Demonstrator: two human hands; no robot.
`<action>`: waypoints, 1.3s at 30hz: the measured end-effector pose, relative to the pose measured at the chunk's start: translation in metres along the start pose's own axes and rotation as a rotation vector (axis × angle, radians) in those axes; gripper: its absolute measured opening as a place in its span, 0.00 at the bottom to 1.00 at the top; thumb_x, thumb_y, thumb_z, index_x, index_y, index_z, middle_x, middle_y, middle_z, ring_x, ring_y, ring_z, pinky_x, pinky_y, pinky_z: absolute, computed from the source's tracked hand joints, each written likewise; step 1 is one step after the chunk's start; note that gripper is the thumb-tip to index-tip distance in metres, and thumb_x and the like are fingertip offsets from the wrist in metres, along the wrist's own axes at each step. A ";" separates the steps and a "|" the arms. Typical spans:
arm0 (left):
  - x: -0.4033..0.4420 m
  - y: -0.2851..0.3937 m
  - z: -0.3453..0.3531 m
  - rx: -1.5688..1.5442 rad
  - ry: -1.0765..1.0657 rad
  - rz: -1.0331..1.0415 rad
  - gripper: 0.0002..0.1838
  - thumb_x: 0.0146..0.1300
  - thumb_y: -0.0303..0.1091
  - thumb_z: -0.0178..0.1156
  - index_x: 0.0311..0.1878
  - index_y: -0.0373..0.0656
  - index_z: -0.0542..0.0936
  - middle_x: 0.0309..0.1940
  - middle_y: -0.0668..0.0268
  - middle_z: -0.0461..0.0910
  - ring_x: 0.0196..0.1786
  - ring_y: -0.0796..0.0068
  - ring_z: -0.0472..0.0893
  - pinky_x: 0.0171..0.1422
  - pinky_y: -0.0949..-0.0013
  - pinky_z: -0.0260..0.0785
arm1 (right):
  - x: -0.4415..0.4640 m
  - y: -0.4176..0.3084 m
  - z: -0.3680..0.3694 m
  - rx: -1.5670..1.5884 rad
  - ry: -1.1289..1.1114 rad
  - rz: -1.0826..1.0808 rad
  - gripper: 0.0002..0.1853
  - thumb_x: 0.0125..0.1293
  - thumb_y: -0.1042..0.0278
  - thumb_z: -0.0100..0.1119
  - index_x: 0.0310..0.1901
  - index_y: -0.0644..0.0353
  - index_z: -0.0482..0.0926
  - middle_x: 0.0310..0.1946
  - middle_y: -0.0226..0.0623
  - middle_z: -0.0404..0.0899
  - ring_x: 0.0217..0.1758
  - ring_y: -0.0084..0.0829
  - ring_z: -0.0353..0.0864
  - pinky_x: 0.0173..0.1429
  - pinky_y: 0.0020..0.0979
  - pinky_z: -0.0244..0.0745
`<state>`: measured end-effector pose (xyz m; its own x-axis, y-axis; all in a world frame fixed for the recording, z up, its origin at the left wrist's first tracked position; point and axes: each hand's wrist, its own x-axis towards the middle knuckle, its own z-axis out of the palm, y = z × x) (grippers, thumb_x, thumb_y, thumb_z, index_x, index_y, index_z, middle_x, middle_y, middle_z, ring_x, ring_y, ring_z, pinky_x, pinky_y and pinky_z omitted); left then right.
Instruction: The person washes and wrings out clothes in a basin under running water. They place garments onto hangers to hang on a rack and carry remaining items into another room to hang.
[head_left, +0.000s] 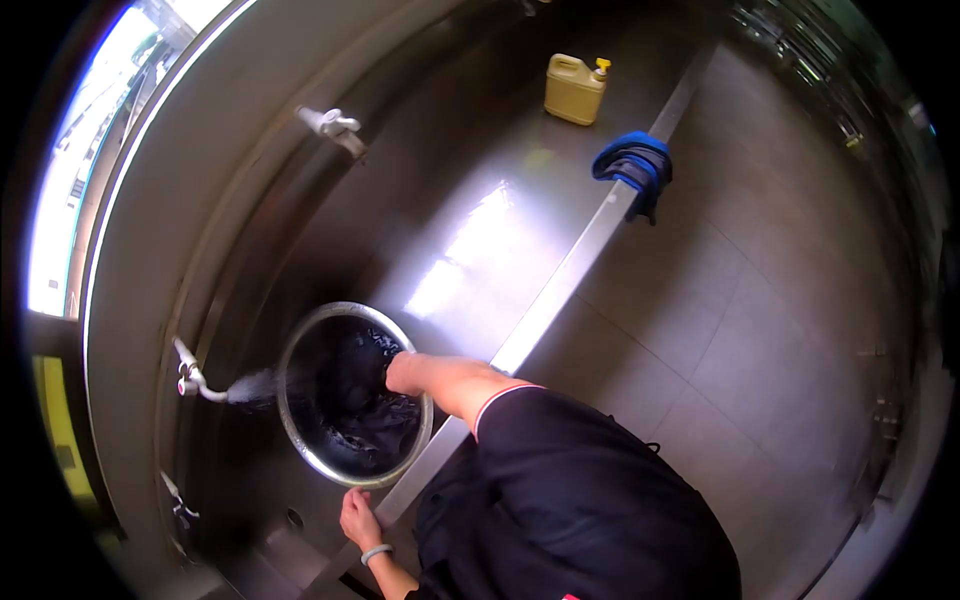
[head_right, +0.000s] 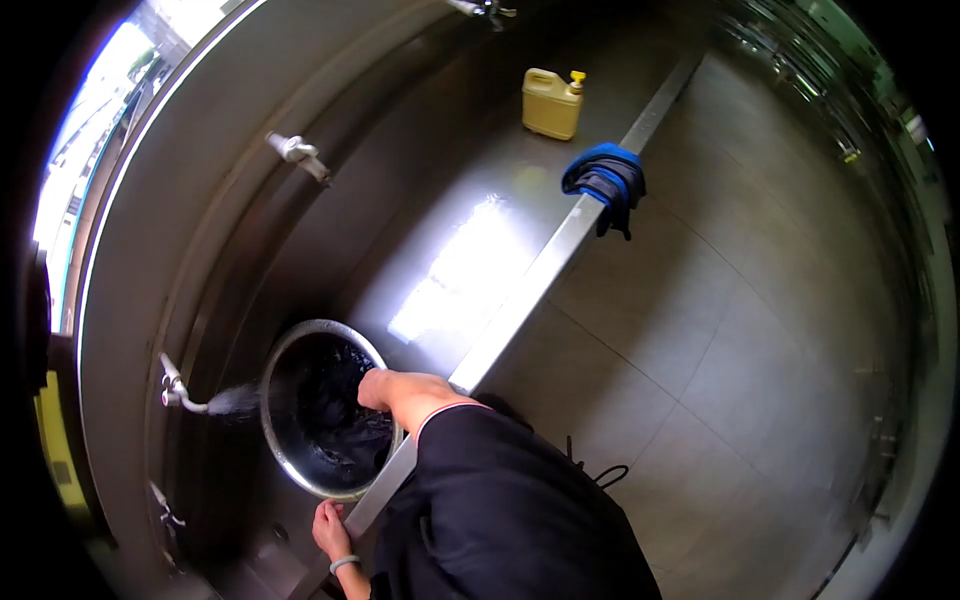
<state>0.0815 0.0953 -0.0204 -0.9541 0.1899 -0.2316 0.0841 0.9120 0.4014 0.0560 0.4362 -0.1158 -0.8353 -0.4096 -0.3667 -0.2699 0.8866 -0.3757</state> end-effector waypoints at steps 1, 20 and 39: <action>0.002 -0.002 0.003 0.001 -0.002 0.007 0.16 0.70 0.43 0.51 0.45 0.44 0.85 0.33 0.64 0.87 0.38 0.66 0.86 0.45 0.64 0.74 | -0.001 -0.001 0.001 0.012 0.062 0.000 0.10 0.55 0.70 0.62 0.38 0.58 0.87 0.39 0.42 0.87 0.47 0.43 0.86 0.48 0.42 0.81; 0.110 -0.042 -0.023 -0.290 -0.505 0.211 0.36 0.64 0.56 0.61 0.66 0.38 0.72 0.66 0.48 0.69 0.70 0.52 0.68 0.74 0.60 0.60 | 0.097 0.002 -0.009 0.564 0.273 0.404 0.24 0.65 0.53 0.62 0.58 0.60 0.77 0.43 0.48 0.85 0.49 0.43 0.84 0.56 0.40 0.77; 0.249 -0.054 0.170 -0.070 -0.382 -0.026 0.50 0.61 0.66 0.56 0.75 0.39 0.57 0.76 0.49 0.54 0.79 0.45 0.48 0.82 0.46 0.33 | 0.261 0.044 0.053 0.045 0.027 -0.075 0.36 0.54 0.47 0.68 0.63 0.52 0.72 0.63 0.67 0.65 0.66 0.63 0.65 0.65 0.57 0.66</action>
<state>-0.1119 0.1545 -0.2502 -0.7789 0.3008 -0.5504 0.0288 0.8937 0.4477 -0.1484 0.3574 -0.2730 -0.8264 -0.4681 -0.3130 -0.3111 0.8428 -0.4392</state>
